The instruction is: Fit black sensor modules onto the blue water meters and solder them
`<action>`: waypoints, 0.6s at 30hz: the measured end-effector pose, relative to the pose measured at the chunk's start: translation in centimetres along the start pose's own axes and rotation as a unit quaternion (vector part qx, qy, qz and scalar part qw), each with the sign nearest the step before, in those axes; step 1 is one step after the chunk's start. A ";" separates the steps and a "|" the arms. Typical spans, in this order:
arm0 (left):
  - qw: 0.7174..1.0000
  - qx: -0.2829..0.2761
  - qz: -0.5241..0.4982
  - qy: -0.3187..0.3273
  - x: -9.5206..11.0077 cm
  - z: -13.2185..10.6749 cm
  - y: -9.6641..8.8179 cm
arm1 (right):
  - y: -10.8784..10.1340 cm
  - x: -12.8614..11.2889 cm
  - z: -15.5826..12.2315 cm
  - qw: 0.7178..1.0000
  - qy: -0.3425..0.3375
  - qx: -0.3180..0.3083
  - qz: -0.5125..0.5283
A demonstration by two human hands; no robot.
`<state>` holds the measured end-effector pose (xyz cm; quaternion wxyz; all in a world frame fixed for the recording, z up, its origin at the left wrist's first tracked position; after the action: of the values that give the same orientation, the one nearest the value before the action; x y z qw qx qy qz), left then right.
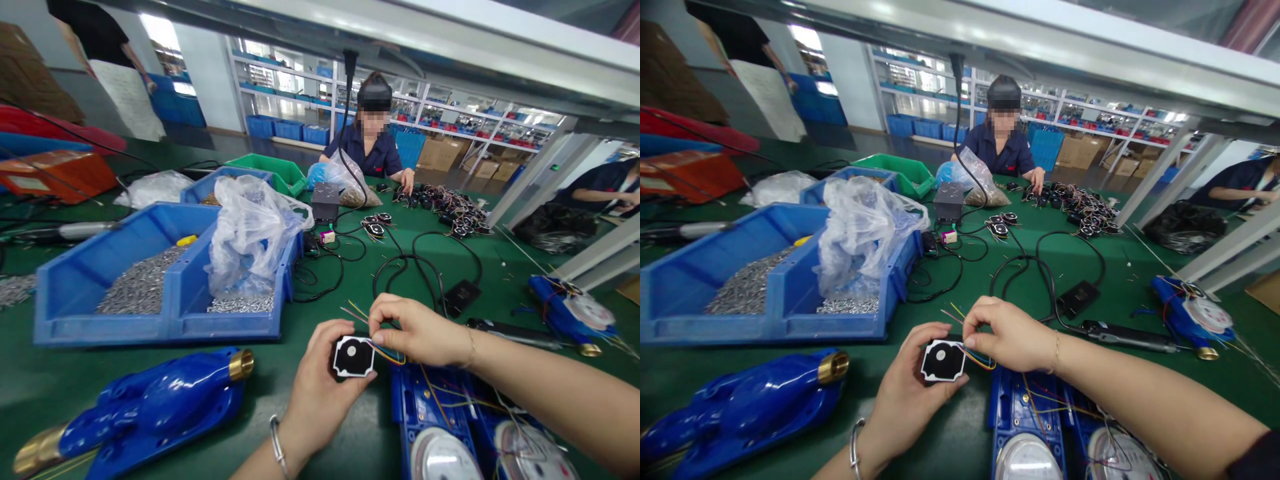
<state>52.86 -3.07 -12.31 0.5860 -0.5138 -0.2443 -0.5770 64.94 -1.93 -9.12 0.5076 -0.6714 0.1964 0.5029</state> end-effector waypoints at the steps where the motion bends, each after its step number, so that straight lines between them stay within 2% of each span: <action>1: 1.000 -0.011 -0.010 -0.006 0.0 0.0 0.1 | 0.4 0.7 0.0 1.000 0.015 -0.016 0.018; 4: 0.992 -0.070 -0.092 -0.057 -0.7 0.0 1.1 | 1.4 2.9 -0.2 0.995 0.057 -0.062 0.056; 6: 0.960 -0.121 -0.210 -0.137 -1.8 -0.4 2.3 | 1.1 4.2 0.4 0.993 0.072 -0.082 0.050; 8: 0.913 -0.145 -0.308 -0.226 -3.0 -1.0 3.2 | -0.5 5.8 2.0 0.994 0.084 -0.069 0.012; 10: 0.881 -0.147 -0.343 -0.290 -4.2 -1.5 3.6 | -3.2 7.9 4.6 0.993 0.105 -0.017 -0.057; 12: 0.868 -0.157 -0.352 -0.313 -4.8 -1.8 3.7 | -5.8 10.5 7.4 0.978 0.144 0.039 -0.143; 14: 0.863 -0.171 -0.362 -0.307 -5.1 -1.8 3.7 | -7.1 13.1 9.6 0.956 0.186 0.069 -0.215; 18: 0.873 -0.167 -0.339 -0.308 -6.4 -1.6 2.9 | -7.2 16.8 11.3 0.923 0.237 0.089 -0.288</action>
<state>53.71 -2.36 -19.49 0.1554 -0.6412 -0.4713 -0.5853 72.18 15.06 -20.13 0.6273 -0.7503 0.1530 0.1415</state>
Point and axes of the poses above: each hand's wrist, its own z-axis towards the middle knuckle, its own y-axis out of the palm, x = y × z, the point moved 9 cm from there along z, towards the middle knuckle, and after that the axes turned 8 degrees about z, right-handed, at the moved point
